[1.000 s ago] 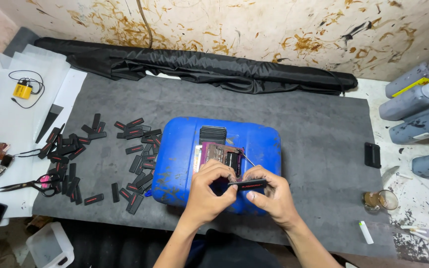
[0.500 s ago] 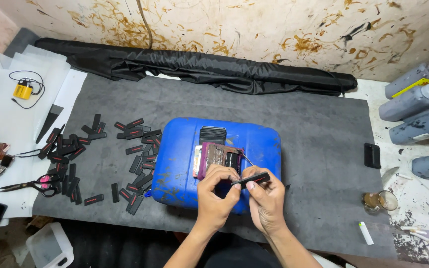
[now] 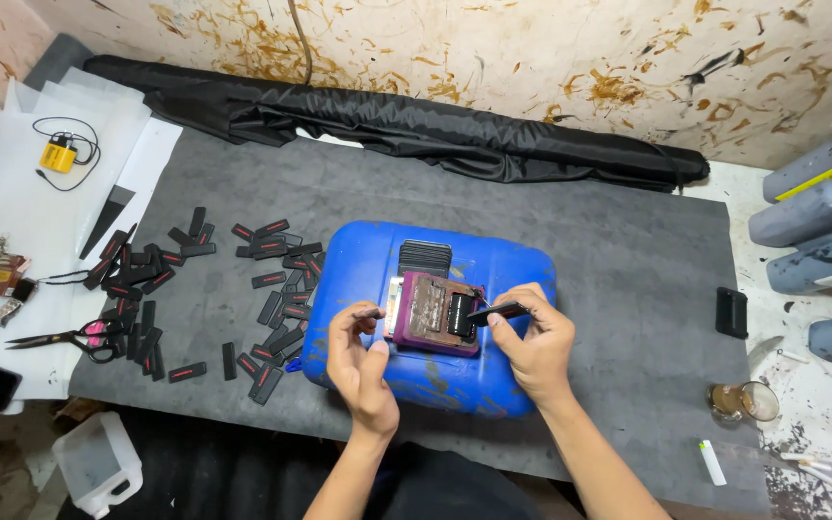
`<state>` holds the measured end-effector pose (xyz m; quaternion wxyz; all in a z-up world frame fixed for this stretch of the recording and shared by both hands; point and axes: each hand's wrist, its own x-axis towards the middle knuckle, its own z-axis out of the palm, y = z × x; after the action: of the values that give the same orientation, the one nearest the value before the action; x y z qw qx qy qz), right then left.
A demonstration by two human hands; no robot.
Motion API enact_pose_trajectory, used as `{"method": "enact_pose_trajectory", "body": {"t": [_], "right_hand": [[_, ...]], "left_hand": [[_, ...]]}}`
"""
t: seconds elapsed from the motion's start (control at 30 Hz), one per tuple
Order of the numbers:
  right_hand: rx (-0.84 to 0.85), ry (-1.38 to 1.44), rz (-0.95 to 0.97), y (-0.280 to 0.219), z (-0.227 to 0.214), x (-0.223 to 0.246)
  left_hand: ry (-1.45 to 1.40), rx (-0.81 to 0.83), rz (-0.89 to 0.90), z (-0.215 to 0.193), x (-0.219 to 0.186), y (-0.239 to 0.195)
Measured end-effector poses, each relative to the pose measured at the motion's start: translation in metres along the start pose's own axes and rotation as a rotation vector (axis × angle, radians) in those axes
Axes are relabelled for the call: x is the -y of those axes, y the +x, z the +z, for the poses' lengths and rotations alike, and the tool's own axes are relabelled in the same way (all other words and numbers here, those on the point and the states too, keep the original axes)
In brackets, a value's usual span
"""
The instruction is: Applying finishing substance to small tags and hanging them on a line with clothespins to dry
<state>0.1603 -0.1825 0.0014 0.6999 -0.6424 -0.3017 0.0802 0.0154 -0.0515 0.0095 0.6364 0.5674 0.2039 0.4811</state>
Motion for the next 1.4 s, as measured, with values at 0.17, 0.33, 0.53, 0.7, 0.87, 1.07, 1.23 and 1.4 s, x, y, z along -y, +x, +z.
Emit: {"method": "enact_pose_trajectory", "body": {"t": [0.17, 0.33, 0.53, 0.7, 0.87, 1.07, 1.23, 1.4], "right_hand": [[0.070, -0.145, -0.029, 0.012, 0.008, 0.001], [0.108, -0.271, -0.084, 0.018, 0.013, -0.004], [0.133, -0.307, -0.114, 0.022, 0.016, -0.008], [0.155, -0.381, -0.161, 0.025, 0.009, -0.005], [0.169, -0.459, -0.203, 0.027, 0.003, 0.004], [0.195, -0.494, -0.236, 0.029, -0.004, 0.011], [0.250, -0.559, -0.298, 0.035, -0.007, 0.014], [0.275, -0.589, -0.307, 0.038, -0.008, 0.015]], "left_hand": [[0.029, -0.070, 0.022, -0.011, 0.005, 0.000], [0.026, -0.090, 0.017, -0.015, 0.004, -0.002], [0.052, -0.109, 0.019, -0.017, 0.003, -0.001], [0.065, -0.107, 0.027, -0.017, 0.001, 0.000], [0.071, -0.093, 0.047, -0.017, 0.001, 0.002], [0.053, -0.083, 0.048, -0.015, 0.001, 0.004], [0.067, -0.081, 0.057, -0.014, 0.002, 0.003], [0.055, -0.080, 0.047, -0.013, 0.002, 0.004]]}}
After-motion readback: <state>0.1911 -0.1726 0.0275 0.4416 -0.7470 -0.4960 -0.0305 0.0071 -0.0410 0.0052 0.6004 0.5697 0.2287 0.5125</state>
